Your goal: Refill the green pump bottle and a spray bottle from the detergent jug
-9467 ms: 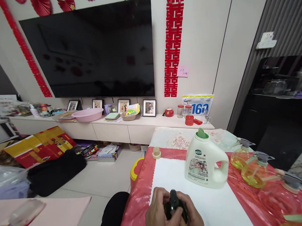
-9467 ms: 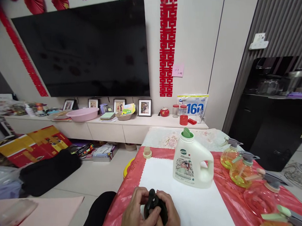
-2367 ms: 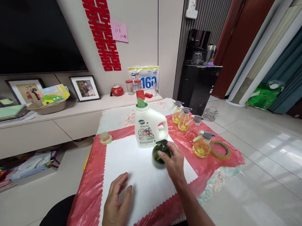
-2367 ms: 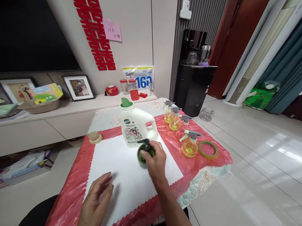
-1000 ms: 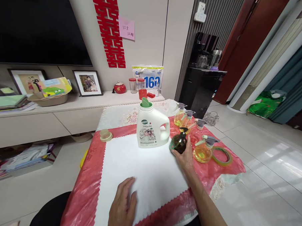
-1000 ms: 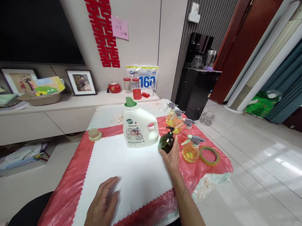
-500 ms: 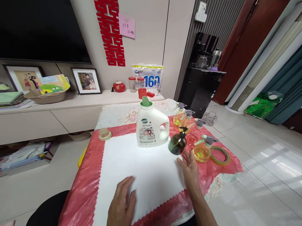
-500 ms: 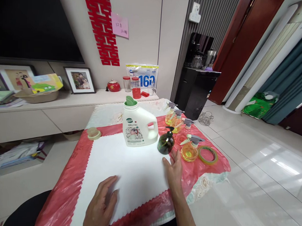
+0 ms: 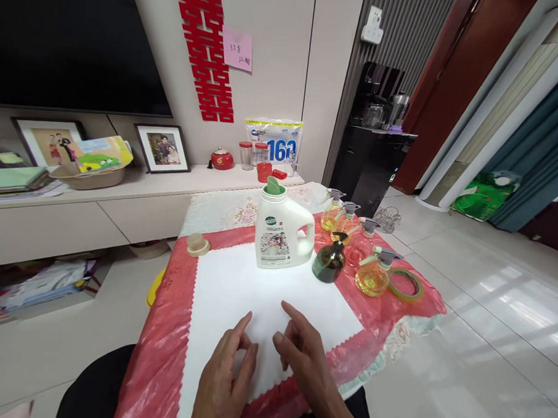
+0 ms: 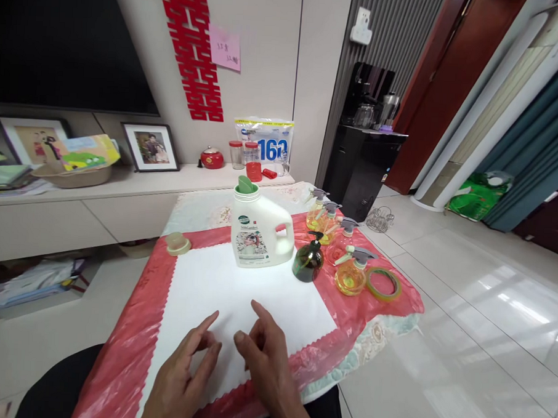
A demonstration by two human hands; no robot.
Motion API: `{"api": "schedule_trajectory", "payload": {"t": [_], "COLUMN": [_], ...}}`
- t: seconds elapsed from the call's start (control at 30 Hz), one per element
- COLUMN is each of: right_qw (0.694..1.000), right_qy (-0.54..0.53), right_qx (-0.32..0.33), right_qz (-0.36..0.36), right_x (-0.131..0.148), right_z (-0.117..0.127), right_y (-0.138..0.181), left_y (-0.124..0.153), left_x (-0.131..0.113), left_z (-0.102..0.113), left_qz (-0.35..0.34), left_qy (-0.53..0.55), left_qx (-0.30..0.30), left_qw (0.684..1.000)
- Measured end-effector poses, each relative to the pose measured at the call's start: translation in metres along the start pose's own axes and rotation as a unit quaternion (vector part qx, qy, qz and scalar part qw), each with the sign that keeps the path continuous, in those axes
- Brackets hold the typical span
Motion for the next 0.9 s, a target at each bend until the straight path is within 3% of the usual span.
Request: {"api": "schedule_trajectory", "payload": {"t": [0.07, 0.13, 0.23, 0.3, 0.33, 0.5, 0.9], "right_qw": [0.997, 0.972, 0.876, 0.818, 0.803, 0.791, 0.793], "right_qy": [0.058, 0.145, 0.271, 0.326, 0.348, 0.385, 0.378], "right_qx": [-0.007, -0.074, -0.197, -0.230, -0.229, -0.224, -0.227], "right_qz": [0.059, 0.167, 0.346, 0.414, 0.426, 0.420, 0.420], "right_x": [0.020, 0.045, 0.076, 0.082, 0.081, 0.067, 0.068], "right_z": [-0.002, 0.001, -0.001, -0.006, -0.009, -0.011, -0.012], "right_y": [0.015, 0.034, 0.061, 0.068, 0.067, 0.055, 0.056], "left_y": [-0.001, -0.001, -0.001, 0.000, 0.001, 0.004, 0.007], "left_x": [-0.016, -0.031, -0.044, -0.048, -0.050, -0.051, -0.036], "left_z": [0.010, 0.017, 0.022, 0.021, 0.020, 0.016, 0.012], "left_qz": [0.024, 0.032, 0.007, -0.041, -0.071, -0.148, -0.106], "left_qy": [-0.018, -0.048, -0.107, -0.136, -0.148, -0.208, -0.216], "left_qx": [-0.002, -0.014, -0.055, -0.075, -0.079, -0.072, -0.086], "left_qw": [1.000, 0.998, 0.993, 0.987, 0.983, 0.964, 0.967]}}
Point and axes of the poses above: each hand's wrist, its own y-axis away from the middle knuckle, its own z-axis out of the back of the hand, x = y × z, the point moved 5 cm from there along -y, towards the middle knuckle, and after that the axes turned 12 degrees about -z, right-handed, at the moved point
